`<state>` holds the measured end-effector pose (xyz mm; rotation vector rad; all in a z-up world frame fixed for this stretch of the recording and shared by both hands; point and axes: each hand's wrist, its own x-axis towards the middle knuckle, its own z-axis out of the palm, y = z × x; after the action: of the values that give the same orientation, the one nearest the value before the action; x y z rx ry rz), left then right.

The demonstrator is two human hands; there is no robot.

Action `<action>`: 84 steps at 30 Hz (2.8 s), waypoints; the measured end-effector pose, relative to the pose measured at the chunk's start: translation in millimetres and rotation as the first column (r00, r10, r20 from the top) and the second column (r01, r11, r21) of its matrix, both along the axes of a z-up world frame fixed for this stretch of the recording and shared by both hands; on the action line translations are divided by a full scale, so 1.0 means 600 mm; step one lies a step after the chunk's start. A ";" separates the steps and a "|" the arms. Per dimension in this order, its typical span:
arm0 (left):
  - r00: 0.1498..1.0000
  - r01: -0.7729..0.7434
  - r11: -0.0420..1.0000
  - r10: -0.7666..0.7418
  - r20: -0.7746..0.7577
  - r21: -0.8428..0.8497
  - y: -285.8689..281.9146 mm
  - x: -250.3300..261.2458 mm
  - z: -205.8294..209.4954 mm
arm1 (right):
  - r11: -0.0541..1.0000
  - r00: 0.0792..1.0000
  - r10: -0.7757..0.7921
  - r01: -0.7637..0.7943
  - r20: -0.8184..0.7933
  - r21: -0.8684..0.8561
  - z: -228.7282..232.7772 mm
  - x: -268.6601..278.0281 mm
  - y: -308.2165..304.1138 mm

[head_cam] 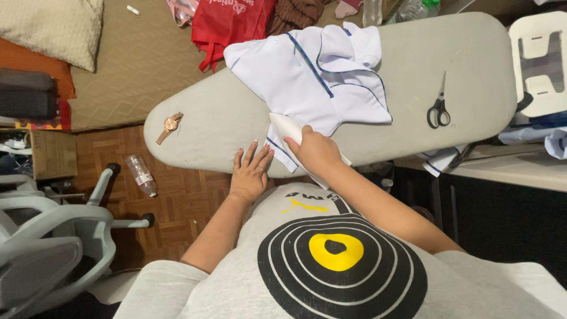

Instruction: The person irons a white short-sleeved shirt on an ironing board, repeatedly smoothing the collar, sleeves, and body. They then use scissors to trim a blue drawstring, place the shirt on a hanger with a plaid garment, and adjust the collar and drawstring.

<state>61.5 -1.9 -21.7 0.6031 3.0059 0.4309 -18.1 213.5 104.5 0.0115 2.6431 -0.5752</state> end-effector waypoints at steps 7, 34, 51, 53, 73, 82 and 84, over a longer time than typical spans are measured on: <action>1.000 0.000 1.000 0.000 0.028 0.008 0.003 -0.005 0.013 | 0.990 0.988 -0.138 0.138 0.073 0.008 0.033 0.054 0.102; 0.977 0.187 0.964 -0.203 0.064 0.190 0.178 -0.091 0.099 | 0.085 0.260 -0.962 -0.013 -0.085 -0.996 -0.120 0.043 0.618; 1.000 0.017 0.990 -0.013 -0.028 0.138 0.299 -0.187 0.087 | 0.265 0.273 -0.951 0.485 -0.144 -0.833 -0.194 0.047 0.626; 0.999 -0.046 0.987 0.048 -0.009 0.154 0.278 -0.182 0.089 | 0.295 0.247 -0.952 0.603 -0.179 -0.741 -0.191 0.067 0.614; 0.894 -0.301 0.947 0.239 0.379 0.112 0.186 -0.072 0.192 | 0.572 0.846 -0.337 0.532 0.413 -0.624 -0.153 -0.163 0.240; 0.963 -0.222 0.741 0.066 0.260 0.634 0.148 -0.108 0.068 | 0.112 0.725 -0.512 0.589 0.461 -0.800 -0.119 -0.144 0.288; 0.837 -0.514 0.189 -0.102 0.537 0.837 0.124 -0.121 0.045 | -0.203 0.758 -0.388 0.485 0.525 -0.851 -0.074 -0.122 0.325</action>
<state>-11.1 72.5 5.6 -0.0433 1.8855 2.2123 -91.2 408.3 60.4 0.5611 1.3244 -2.5633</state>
